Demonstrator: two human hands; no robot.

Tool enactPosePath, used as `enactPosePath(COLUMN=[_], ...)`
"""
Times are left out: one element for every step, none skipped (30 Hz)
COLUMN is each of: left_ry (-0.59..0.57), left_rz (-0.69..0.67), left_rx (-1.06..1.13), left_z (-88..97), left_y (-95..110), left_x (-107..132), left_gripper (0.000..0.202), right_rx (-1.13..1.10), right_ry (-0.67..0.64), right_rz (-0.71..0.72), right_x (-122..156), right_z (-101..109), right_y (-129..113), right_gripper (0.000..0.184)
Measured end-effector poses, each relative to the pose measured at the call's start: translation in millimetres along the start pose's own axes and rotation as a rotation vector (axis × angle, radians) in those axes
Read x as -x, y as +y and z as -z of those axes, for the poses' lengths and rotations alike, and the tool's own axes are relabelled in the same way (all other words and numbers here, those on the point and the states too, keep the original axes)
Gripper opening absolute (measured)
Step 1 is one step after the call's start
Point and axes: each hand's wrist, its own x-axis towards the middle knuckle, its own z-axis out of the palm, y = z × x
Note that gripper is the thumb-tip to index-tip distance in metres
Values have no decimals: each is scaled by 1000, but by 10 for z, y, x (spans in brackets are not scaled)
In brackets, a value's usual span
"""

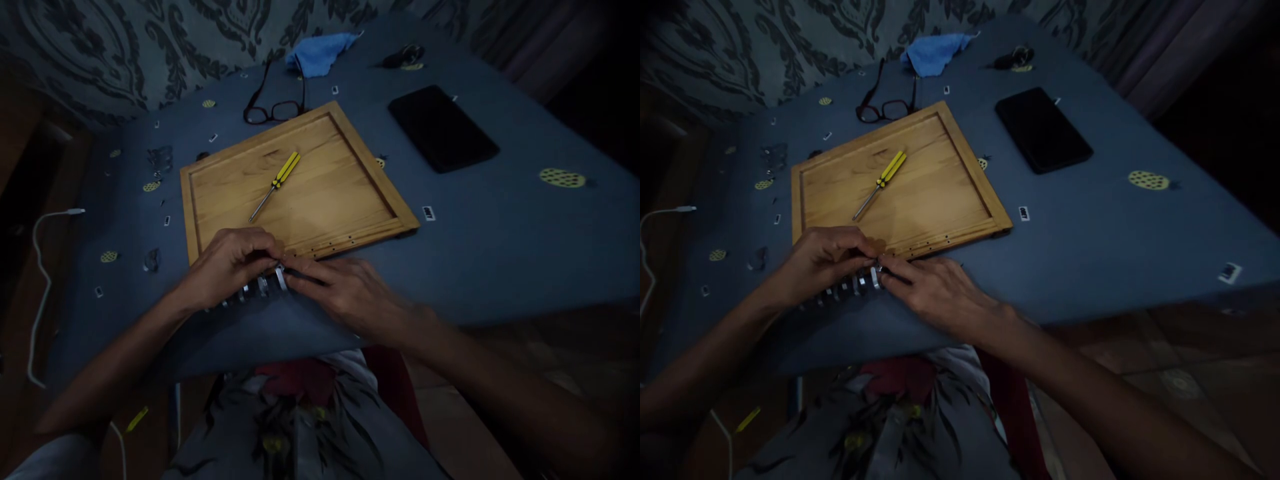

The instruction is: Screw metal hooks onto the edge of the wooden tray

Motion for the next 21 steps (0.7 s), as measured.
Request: enactPosePath(left_ry=[-1,-1,0,2,5,10,15,18,21,24,25,25,26,26,26,26,26,29,31,32,34], left_rz=[4,7,8,7,5,7,11,17,23,27,27,25,21,17,14,17,20,24,28,33,38], left_rx=[-9,-15,-17,-16,-12,-5,2,10,18,26,33,38,41,43,46,50,52,55,58,61,65], left_z=[-2,-4,-7,-10,-14,-17,-21,-23,-25,-27,-27,-27,-27,-26,-26,-27,-28,-29,-31,-33,-35], left_y=[2,2,-1,-5,-11,-18,-24,-30,-35,-39,-41,-41,-40,-38,-36,-34,-33,-32,-32,-33,-35], left_x=[0,-1,-1,0,1,2,4,6,9,11,12,13,13,14,14,14,14,15,16,17,19], left_gripper=[8,9,9,9,9,9,8,8,7,7,7,7,8,8,8,9,9,9,9,9,9], right_rx=[5,11,17,22,24,25,22,17,11,5,0,-4,-6,-7,-7,-7,-7,-8,-9,-9,-8], right_ry=[-7,-14,-24,-36,-44,-54,-64,-71,-75,-72,-67,-62,-51,-42,-34,-26,-23,-20,-13,-14,-11], right_rz=[0,-1,-1,-2,-3,-5,-6,-8,-10,-12,-16,-17,-16,-14,-11,-8,-5,-3,-6,-8,-7], right_x=[2,2,1,-2,-5,-9,-13,-17,-19,-21,-21,-21,-19,-17,-15,-13,-12,-10,-10,-10,-10], right_z=[-4,-7,-6,-2,5,13,22,31,37,41,42,41,37,33,28,24,20,17,14,13,12], right_y=[1,2,3,3,3,3,2,0,-1,-2,-2,-3,-3,-2,-2,-1,-1,0,0,0,1], right_gripper=[32,32,32,32,33,34,34,34,33,32,30,29,27,27,27,27,28,28,29,30,31])
